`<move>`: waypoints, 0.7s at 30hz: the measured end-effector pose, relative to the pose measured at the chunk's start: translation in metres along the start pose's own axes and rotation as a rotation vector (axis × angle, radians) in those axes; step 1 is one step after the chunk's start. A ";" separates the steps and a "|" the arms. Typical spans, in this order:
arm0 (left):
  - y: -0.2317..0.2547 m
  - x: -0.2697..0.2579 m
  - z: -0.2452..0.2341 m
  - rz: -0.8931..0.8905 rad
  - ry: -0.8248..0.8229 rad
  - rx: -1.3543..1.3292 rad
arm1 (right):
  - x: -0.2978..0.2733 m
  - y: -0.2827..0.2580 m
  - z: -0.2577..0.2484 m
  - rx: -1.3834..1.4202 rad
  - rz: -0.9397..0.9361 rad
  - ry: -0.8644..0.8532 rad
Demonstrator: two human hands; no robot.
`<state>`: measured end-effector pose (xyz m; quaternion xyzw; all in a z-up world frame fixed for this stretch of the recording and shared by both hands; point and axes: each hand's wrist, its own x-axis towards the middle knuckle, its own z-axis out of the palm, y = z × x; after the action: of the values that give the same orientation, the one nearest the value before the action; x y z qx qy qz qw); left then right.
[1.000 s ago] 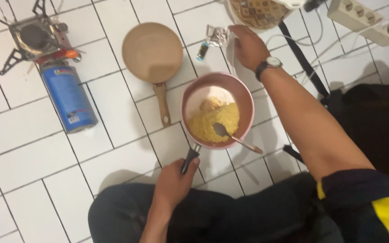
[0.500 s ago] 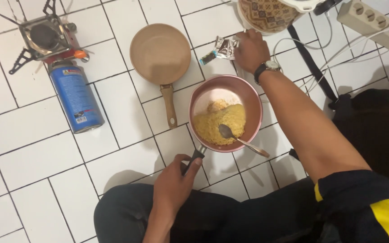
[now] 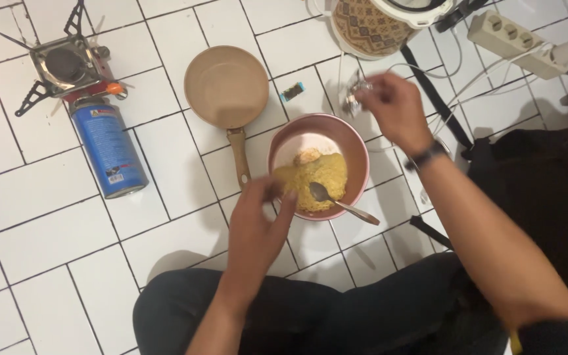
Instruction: Adding an egg and seasoning to a pot of cooked noodles and mixing them while sitting on the floor.
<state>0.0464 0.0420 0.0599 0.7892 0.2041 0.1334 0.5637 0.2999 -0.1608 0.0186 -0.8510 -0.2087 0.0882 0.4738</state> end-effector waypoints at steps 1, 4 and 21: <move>0.001 0.012 0.009 0.063 -0.040 -0.058 | -0.019 -0.016 -0.007 0.067 0.044 -0.030; 0.003 0.036 0.029 0.189 -0.102 -0.176 | -0.068 -0.050 -0.008 0.131 0.115 -0.086; -0.002 0.048 0.034 -0.027 -0.416 -0.243 | -0.104 -0.076 0.025 0.253 0.196 -0.210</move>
<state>0.1032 0.0365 0.0453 0.7234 0.0764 -0.0160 0.6860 0.1769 -0.1518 0.0641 -0.7871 -0.1604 0.2476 0.5418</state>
